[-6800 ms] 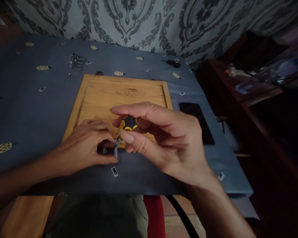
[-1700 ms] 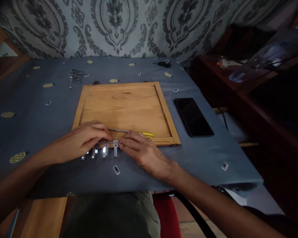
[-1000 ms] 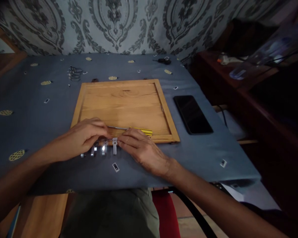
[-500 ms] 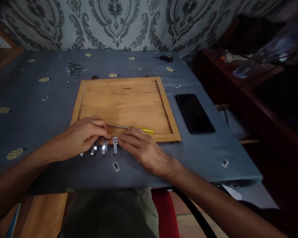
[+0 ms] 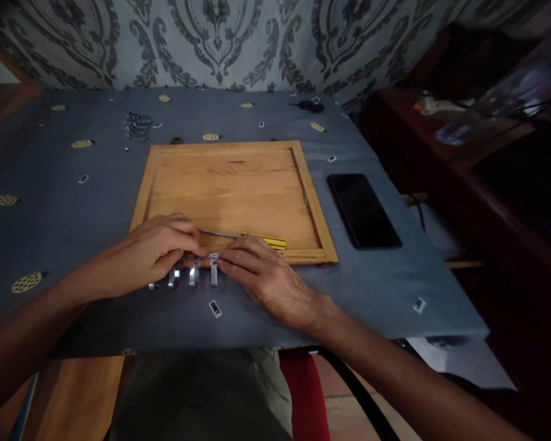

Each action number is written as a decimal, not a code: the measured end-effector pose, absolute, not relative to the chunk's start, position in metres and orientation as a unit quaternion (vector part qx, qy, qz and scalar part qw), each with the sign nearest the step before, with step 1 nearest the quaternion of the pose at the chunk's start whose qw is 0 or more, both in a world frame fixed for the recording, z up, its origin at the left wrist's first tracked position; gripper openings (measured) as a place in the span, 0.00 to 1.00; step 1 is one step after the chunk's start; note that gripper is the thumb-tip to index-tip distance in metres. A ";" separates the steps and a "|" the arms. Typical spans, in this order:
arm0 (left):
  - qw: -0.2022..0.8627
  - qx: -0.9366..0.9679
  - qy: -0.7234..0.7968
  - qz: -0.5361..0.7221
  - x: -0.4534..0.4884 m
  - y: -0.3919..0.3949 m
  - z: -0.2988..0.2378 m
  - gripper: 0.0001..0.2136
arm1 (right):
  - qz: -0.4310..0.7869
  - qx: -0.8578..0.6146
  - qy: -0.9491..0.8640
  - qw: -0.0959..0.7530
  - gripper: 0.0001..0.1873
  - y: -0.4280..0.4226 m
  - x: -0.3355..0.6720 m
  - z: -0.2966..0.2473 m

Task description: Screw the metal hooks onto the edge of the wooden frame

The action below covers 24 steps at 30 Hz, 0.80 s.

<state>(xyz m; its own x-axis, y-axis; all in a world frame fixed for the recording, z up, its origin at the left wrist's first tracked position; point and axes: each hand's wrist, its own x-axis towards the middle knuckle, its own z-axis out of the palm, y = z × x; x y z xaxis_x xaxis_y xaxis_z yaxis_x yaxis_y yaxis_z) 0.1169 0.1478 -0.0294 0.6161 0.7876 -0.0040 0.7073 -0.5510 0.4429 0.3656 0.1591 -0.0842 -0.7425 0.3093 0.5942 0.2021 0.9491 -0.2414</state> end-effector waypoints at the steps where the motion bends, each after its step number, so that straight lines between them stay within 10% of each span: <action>1: 0.206 0.875 0.427 0.099 0.117 0.148 -0.029 0.19 | 0.082 -0.139 -0.930 0.330 0.12 0.159 0.365 -0.084; 24: 0.145 0.714 0.648 0.220 0.023 0.189 -0.006 0.12 | 0.090 -0.142 -0.925 0.341 0.15 0.162 0.369 -0.087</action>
<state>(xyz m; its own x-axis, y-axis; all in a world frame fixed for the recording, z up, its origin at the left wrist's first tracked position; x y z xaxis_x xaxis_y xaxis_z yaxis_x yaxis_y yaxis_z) 0.0232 0.1886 -0.0061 0.0627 0.9899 0.1269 0.8620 -0.1178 0.4930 0.3686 0.1618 -0.0869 -0.7276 0.3244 0.6045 0.2021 0.9434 -0.2630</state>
